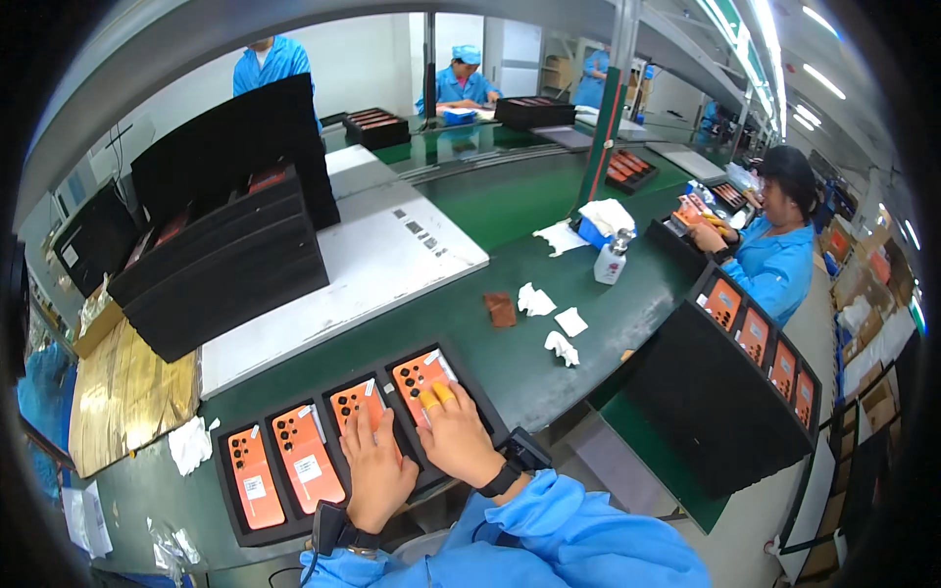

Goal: Cleaning and inspecting multiple orange smartphones on an assembly line using a cloth and yellow finger cots.

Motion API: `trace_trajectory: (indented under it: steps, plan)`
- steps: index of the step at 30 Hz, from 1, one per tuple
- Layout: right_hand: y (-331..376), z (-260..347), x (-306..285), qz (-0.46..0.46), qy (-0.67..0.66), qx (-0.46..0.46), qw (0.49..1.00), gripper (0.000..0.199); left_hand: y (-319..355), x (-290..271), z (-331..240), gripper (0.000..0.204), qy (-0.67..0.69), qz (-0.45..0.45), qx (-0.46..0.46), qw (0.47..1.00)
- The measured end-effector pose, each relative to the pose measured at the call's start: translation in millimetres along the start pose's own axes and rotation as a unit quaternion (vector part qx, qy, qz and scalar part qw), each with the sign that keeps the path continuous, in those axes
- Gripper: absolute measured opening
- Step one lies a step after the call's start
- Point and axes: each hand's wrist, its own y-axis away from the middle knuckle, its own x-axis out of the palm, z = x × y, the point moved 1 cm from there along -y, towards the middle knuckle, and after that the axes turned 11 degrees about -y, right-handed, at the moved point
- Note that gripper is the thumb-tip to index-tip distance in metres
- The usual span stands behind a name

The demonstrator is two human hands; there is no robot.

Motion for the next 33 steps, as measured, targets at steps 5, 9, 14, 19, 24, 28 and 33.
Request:
trace_trajectory:
  steps: [5, 9, 14, 19, 24, 28, 33]
  plan:
    - [-2.7, -1.0, 4.8, 0.046, 0.0, -0.009, 0.999, 0.06, 1.7, 0.7, -0.5, 0.079, 0.008, -0.014, -0.031, 0.999]
    - [-16.2, 15.4, -6.7, 0.07, 0.072, 0.044, 0.994, 0.054, -6.6, 8.8, -3.0, 0.085, 0.006, -0.028, -0.023, 0.999]
    - [-20.8, -6.7, -0.6, 0.057, 0.057, -0.014, 0.997, 0.062, -12.1, 2.9, 3.6, 0.094, 0.12, -0.092, -0.031, 0.988]
    - [-27.3, 10.0, -14.0, 0.088, -0.017, 0.062, 0.994, 0.058, 1.6, 1.1, 33.0, 0.093, 0.316, -0.102, -0.077, 0.94]
    - [-18.3, 6.7, -34.6, -0.008, -0.061, 0.073, 0.995, 0.027, 22.3, -18.9, 43.1, 0.081, 0.47, -0.093, -0.137, 0.867]
    - [-10.8, 4.7, -46.2, -0.027, -0.04, 0.109, 0.993, 0.021, 25.1, -56.7, 31.6, 0.078, 0.303, 0.055, -0.22, 0.925]
    - [1.0, -2.9, -42.4, -0.022, -0.055, 0.106, 0.993, 0.025, 37.5, -19.8, 30.9, 0.08, 0.19, -0.105, -0.068, 0.974]
